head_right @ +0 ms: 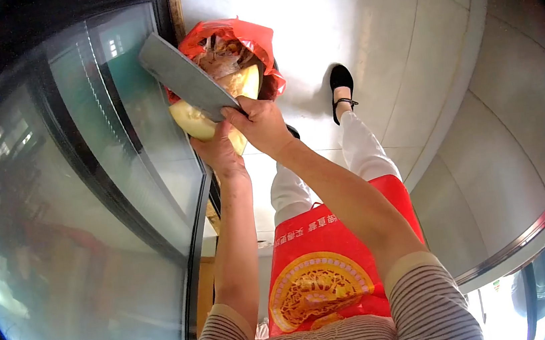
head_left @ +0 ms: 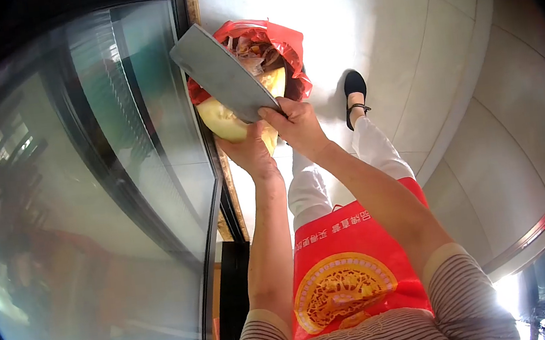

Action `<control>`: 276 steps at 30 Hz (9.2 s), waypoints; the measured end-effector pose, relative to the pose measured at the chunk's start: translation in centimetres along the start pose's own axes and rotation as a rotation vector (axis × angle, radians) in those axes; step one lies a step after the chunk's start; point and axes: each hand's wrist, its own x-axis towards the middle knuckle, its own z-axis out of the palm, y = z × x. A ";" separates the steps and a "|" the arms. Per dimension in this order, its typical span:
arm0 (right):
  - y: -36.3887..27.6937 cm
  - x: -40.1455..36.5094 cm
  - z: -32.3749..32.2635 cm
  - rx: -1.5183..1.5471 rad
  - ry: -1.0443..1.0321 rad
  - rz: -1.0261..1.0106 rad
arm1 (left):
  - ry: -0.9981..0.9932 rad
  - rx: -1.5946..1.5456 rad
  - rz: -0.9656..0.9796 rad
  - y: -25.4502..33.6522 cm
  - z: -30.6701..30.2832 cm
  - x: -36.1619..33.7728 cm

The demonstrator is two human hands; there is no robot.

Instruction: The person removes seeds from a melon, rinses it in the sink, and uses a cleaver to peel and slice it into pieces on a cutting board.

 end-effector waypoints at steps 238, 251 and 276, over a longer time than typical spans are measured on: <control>-9.7 -9.6 -12.0 0.577 0.080 0.196 | -0.190 0.669 0.581 10.4 -2.7 -3.9; -10.0 -8.6 -11.6 0.440 0.019 0.219 | -0.771 0.843 1.051 12.7 3.3 -9.9; -8.7 -4.7 -8.5 0.332 0.257 0.115 | -0.533 0.776 1.033 10.7 -1.1 -6.1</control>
